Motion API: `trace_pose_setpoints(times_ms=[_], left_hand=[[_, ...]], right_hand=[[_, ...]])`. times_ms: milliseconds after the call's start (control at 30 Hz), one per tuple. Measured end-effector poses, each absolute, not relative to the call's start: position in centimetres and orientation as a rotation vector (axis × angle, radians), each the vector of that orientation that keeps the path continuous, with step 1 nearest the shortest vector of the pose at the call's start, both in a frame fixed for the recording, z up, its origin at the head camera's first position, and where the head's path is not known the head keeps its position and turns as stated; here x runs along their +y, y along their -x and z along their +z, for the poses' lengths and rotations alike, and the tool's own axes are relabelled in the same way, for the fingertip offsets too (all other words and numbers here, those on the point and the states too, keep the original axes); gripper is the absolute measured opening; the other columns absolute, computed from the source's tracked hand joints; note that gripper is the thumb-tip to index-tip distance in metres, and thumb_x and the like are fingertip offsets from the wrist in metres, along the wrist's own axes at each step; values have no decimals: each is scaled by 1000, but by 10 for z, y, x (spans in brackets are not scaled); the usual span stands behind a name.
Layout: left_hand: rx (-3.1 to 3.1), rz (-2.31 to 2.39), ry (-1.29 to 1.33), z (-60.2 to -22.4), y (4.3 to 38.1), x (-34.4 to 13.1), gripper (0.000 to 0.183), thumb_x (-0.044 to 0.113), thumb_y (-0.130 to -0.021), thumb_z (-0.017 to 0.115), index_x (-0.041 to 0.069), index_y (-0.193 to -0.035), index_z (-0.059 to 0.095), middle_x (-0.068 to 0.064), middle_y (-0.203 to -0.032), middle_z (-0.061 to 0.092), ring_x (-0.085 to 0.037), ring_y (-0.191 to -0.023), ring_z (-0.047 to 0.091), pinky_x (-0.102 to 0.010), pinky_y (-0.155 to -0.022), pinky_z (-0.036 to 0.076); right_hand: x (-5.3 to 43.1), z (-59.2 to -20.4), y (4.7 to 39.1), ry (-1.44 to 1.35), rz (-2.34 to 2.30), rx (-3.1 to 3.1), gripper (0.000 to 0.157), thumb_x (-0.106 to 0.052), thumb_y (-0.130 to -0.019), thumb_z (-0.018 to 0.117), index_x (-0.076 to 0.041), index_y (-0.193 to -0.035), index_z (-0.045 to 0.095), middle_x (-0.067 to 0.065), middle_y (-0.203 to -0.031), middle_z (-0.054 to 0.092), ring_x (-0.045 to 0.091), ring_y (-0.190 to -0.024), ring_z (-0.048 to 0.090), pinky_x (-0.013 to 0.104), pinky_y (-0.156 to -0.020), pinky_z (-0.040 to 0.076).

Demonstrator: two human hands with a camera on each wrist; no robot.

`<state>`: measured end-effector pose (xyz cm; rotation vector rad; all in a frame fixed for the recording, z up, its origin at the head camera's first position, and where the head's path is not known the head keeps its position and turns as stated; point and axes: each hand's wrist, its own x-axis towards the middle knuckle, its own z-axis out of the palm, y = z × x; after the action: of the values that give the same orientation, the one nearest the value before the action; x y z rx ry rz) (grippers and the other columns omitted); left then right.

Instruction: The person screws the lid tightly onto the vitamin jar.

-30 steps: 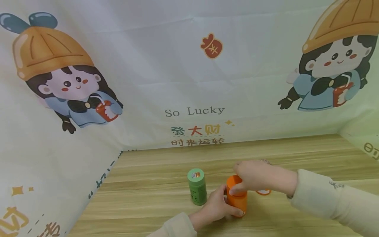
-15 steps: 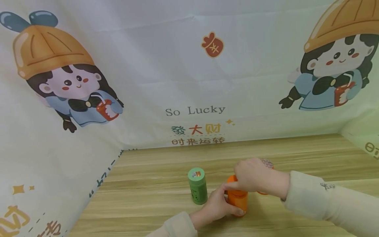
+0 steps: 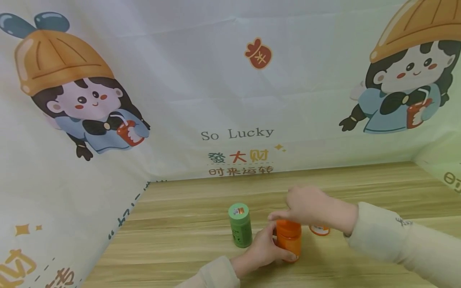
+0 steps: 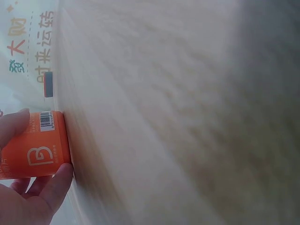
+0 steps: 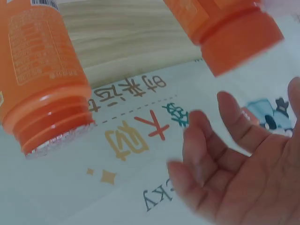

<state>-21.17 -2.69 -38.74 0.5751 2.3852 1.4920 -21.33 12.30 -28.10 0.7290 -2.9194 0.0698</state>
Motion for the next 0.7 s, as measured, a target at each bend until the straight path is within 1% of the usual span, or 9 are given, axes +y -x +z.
trace_pose_setpoints(times_ms=[100,167,200,233,333,400,467,567,700], left_hand=[[2396,1476,-571,-387,212,-27,63,12,-65,82,9,-119,49,2,-105,59,-12,-85,60,-27,-74,49],[2396,1469,-570,-387,211,-27,60,11,-66,81,8,-116,49,1,-103,58,-13,-86,60,-28,-74,49],[2394,1467,-568,-387,211,-27,58,11,-66,81,8,-114,49,1,-102,58,-13,-87,60,-29,-75,49],[2392,1466,-564,-387,211,-27,56,11,-66,81,8,-113,49,1,-101,58,-13,-87,60,-29,-76,49],[2394,1461,-555,-386,211,-27,54,11,-66,81,8,-110,49,1,-101,58,-13,-88,60,-31,-79,48],[2402,1458,-549,-386,211,-27,57,12,-66,81,9,-113,49,2,-103,58,-13,-88,59,-32,-80,48],[2411,1456,-546,-386,211,-27,61,12,-66,82,8,-116,48,2,-104,58,-13,-88,59,-32,-79,48],[2413,1461,-551,-387,211,-27,64,12,-65,82,9,-119,48,2,-104,57,-13,-87,59,-31,-78,48],[2411,1469,-557,-387,212,-27,66,12,-65,82,9,-121,47,2,-104,57,-11,-86,58,-30,-76,48]], right_hand=[[129,-274,217,-946,202,-2941,43,-53,-81,60,-11,-76,61,-1,-79,53,16,-71,52,32,-61,45],[133,-271,219,-1125,258,-2930,34,-40,-82,64,-9,-95,64,4,-97,57,22,-88,55,37,-76,47],[135,-270,219,-1206,277,-2929,32,-32,-82,67,-9,-103,63,6,-107,56,24,-97,54,39,-83,46],[137,-269,220,-1283,295,-2931,32,-24,-81,69,-9,-109,62,7,-115,54,26,-104,52,41,-88,45],[142,-268,220,-1448,336,-2968,43,-4,-78,70,-10,-119,58,10,-131,47,29,-119,44,41,-95,41],[145,-268,221,-1505,351,-3008,49,3,-77,67,-13,-122,57,8,-135,43,27,-122,42,38,-96,41],[147,-268,222,-1549,370,-3032,50,5,-78,65,-15,-123,57,8,-137,41,26,-123,41,36,-96,41],[148,-268,223,-1562,384,-3062,49,4,-80,63,-16,-124,56,6,-138,41,24,-124,41,35,-97,41],[149,-269,222,-1558,377,-3058,43,1,-82,64,-13,-122,57,6,-135,43,23,-122,42,34,-97,41]])
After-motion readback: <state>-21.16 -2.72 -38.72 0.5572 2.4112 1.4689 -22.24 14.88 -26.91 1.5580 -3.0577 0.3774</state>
